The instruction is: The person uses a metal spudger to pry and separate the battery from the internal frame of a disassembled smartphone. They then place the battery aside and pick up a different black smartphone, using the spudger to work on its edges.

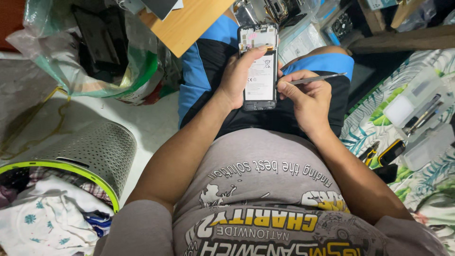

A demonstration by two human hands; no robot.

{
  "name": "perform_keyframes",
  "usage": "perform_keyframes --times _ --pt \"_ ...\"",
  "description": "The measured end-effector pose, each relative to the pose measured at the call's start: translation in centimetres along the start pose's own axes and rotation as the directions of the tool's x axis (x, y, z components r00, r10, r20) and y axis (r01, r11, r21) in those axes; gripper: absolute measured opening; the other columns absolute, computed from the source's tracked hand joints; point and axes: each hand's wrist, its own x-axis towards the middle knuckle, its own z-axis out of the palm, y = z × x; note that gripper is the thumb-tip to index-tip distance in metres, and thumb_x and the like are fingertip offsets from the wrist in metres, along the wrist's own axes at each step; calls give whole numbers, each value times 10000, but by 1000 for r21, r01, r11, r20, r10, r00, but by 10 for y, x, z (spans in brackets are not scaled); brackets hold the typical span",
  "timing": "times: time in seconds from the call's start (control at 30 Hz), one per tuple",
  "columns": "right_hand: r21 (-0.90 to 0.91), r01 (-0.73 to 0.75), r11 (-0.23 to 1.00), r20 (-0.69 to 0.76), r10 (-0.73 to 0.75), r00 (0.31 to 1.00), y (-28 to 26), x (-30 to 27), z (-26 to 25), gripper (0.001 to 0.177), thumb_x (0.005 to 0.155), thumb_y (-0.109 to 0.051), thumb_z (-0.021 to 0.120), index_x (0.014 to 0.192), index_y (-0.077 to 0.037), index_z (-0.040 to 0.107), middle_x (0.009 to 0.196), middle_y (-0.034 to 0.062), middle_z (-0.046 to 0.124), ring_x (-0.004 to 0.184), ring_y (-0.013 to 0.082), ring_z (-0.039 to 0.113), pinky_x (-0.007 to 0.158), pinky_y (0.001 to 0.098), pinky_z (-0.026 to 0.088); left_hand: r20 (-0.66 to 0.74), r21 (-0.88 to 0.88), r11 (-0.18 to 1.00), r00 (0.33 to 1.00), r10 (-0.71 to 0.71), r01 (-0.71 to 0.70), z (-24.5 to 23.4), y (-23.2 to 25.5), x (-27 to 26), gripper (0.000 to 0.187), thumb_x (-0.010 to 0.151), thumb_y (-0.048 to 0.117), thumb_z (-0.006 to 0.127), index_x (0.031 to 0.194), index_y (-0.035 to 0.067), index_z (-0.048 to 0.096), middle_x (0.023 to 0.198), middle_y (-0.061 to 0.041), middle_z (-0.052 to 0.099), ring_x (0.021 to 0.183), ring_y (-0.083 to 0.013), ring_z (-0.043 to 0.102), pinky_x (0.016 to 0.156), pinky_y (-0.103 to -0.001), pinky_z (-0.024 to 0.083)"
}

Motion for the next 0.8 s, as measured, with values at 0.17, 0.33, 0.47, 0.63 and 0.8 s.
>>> perform_keyframes --times 0.17,0.33,0.47,0.63,0.8 --pt "-25 12 1000 5 -12 1000 -3 -3 1 73 967 14 732 1007 45 681 915 83 722 777 112 656 722 237 533 -43 49 999 999 -9 11 2 3 -1 386 990 313 582 1030 -51 706 865 -169 746 740 -237 741 698 -368 633" --pt "-69 43 997 -2 -43 999 -2 -4 1 73 974 14 736 1009 43 679 910 70 716 777 102 647 721 229 525 -37 41 999 999 -15 17 1 1 0 396 991 318 580 1031 -54 708 867 -167 747 748 -232 742 700 -360 633" --pt "-85 53 995 -3 -53 999 0 -4 1 75 978 12 740 1011 40 679 909 66 713 777 100 643 724 228 520 -21 22 1000 1000 -14 15 -1 0 2 387 990 310 576 1042 -53 702 872 -169 746 748 -234 741 697 -366 633" --pt "-76 51 996 -8 -52 999 -1 -4 2 74 977 16 741 1009 37 678 908 59 709 779 99 642 728 228 523 -22 18 1000 1000 -16 17 -2 -1 2 389 993 304 575 1047 -61 700 874 -171 746 749 -237 744 699 -367 636" --pt "-62 58 996 -5 -58 998 -3 -5 4 77 973 17 739 1013 34 675 916 57 711 784 99 645 731 228 527 -34 21 1000 999 -12 12 -3 -2 3 383 988 305 584 1055 -53 700 879 -170 749 745 -238 747 694 -361 632"
